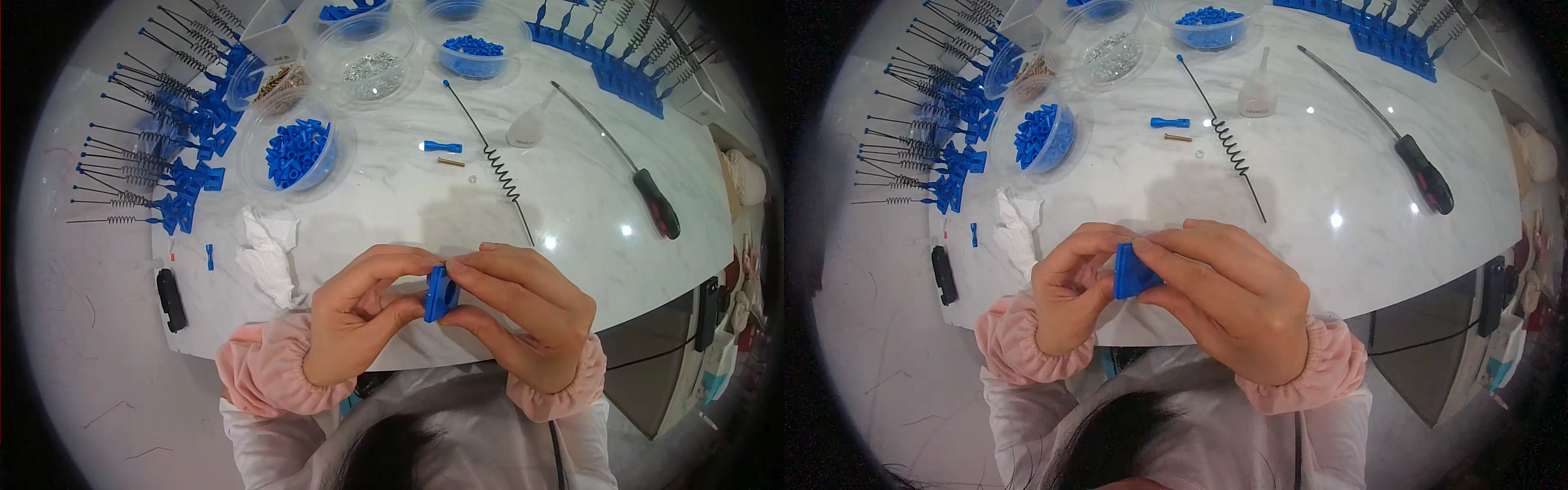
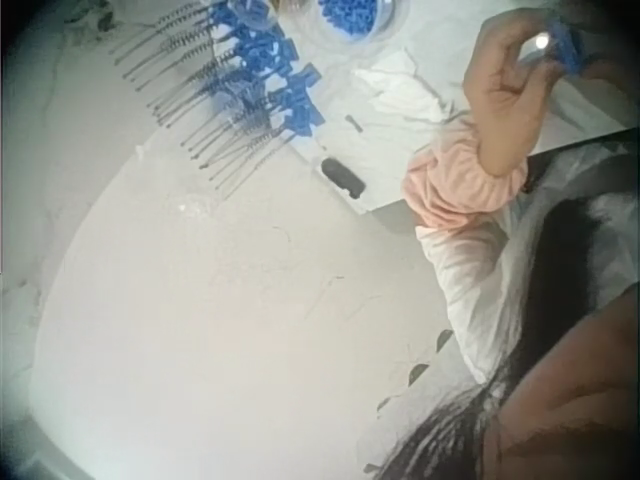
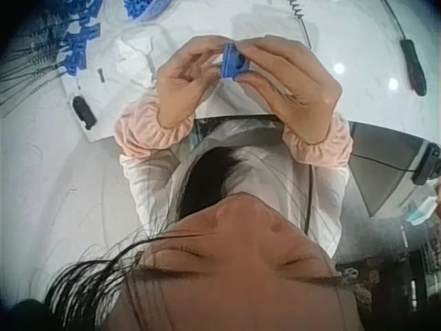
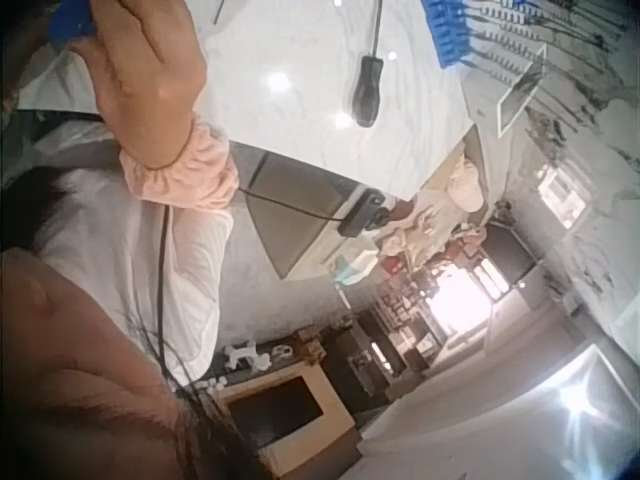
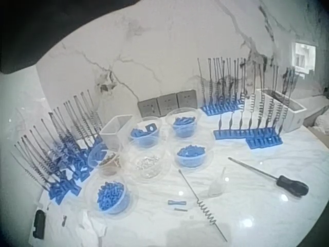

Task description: The person assembles small blue plastic housings by inserting metal springs and screws, then securing them with a screwdriver and glue.

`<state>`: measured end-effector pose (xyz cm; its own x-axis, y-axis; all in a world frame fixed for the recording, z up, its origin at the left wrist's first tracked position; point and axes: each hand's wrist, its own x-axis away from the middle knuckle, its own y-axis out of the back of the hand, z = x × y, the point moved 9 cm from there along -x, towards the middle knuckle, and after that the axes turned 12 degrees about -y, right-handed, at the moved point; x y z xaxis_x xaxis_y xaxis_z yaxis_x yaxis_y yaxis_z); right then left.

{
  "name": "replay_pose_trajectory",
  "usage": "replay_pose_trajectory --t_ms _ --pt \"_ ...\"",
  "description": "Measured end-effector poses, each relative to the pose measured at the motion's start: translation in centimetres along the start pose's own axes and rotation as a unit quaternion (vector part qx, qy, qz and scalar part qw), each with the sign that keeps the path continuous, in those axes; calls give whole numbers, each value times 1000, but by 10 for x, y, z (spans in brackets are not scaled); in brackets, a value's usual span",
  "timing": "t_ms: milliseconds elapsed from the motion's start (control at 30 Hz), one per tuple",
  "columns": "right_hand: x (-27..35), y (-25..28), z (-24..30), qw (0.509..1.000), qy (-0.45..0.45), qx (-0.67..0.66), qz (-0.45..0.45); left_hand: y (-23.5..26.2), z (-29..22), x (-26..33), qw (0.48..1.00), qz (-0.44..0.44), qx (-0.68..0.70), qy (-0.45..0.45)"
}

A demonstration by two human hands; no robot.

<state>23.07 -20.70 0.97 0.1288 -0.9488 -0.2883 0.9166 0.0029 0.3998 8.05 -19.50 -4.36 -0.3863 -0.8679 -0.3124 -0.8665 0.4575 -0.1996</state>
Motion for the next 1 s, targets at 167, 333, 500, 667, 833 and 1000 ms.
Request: replay_pose_trajectory --t_ms 167,333,500,667,833,1000 --pt "0 0 -1 1000 -2 -3 -1 1 3 1 1000 -5 -4 9" --pt "0 0 -2 1000 -10 -13 6 1 3 1 1000 8 1 -5" --pt "1 -2 -5 998 -62 -25 13 -1 2 2 999 10 34 0" --pt "3 3 0 1000 -14 -10 -3 -4 3 0 999 22 28 -20" --pt "2 -2 6 1000 3 8 -4 1 0 1 998 14 51 -28" --pt "2 2 4 1000 1 -6 -11 -2 -1 -3 998 17 40 -33"
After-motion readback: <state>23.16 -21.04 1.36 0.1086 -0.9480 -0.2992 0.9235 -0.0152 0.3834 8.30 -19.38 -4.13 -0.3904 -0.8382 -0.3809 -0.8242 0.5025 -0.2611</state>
